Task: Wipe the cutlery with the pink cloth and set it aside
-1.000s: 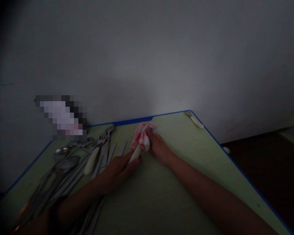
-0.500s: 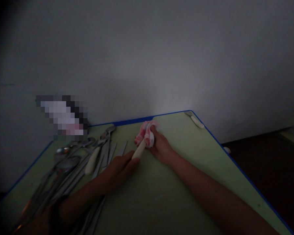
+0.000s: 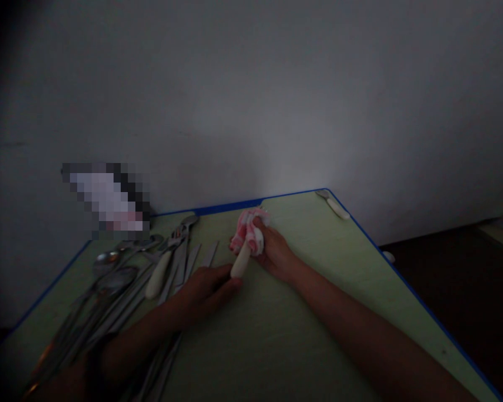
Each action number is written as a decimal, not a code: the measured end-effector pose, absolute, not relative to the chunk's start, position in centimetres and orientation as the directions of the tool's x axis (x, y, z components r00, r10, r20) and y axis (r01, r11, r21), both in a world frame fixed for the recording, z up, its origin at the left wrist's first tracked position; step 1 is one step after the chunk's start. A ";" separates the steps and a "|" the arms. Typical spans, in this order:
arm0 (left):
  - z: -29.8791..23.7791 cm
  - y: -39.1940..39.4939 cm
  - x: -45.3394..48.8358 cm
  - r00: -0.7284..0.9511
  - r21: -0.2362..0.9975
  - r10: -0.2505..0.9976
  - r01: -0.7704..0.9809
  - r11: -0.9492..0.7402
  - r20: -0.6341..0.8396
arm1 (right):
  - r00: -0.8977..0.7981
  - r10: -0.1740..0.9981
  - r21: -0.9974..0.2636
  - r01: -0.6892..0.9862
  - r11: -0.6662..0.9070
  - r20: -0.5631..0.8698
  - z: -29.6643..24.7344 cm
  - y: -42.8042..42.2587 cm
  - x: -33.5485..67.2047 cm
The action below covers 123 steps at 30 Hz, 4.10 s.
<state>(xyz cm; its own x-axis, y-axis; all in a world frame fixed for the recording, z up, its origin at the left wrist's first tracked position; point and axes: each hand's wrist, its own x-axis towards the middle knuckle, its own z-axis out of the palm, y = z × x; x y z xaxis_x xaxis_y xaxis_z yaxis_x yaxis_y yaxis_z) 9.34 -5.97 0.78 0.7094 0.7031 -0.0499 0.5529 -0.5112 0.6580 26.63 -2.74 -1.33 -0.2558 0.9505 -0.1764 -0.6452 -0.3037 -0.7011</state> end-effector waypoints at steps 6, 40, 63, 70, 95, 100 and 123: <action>1.2 -6.3 9.3 0.717 0.663 0.696 0.532 -0.526 -0.023 | -0.260 0.952 -0.675 -0.675 -0.299 -0.162 -1.1 -2.6 26.7; 0.8 -6.1 9.4 0.736 0.606 0.676 0.557 -0.568 -0.043 | -0.256 0.954 -0.701 -0.651 -0.291 -0.158 -1.3 -2.7 26.6; 0.9 -6.2 9.4 0.749 0.602 0.662 0.529 -0.598 -0.001 | -0.269 0.950 -0.739 -0.606 -0.294 -0.158 -1.2 -3.0 26.4; 1.1 -6.3 9.4 0.749 0.596 0.662 0.530 -0.604 0.005 | -0.281 0.943 -0.721 -0.615 -0.320 -0.179 -1.0 -3.0 26.4; 1.3 -6.1 9.3 0.742 0.615 0.670 0.538 -0.577 -0.020 | -0.261 0.956 -0.683 -0.675 -0.280 -0.134 -0.7 -2.9 26.5; 1.4 -6.3 9.4 0.739 0.628 0.673 0.534 -0.566 -0.021 | -0.236 0.962 -0.717 -0.647 -0.261 -0.138 -1.1 -2.8 26.5; 1.0 -6.3 9.4 0.737 0.672 0.676 0.503 -0.543 -0.004 | -0.307 0.938 -0.721 -0.613 -0.322 -0.158 -1.4 -2.8 26.8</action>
<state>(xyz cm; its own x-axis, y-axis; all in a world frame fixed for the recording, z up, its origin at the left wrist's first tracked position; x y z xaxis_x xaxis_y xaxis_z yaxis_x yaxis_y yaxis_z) 9.36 -6.32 1.04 0.7365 0.6764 -0.0043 0.5029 -0.5434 0.6722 26.76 -2.80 -1.35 -0.3071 0.9384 -0.1584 -0.6129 -0.3223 -0.7214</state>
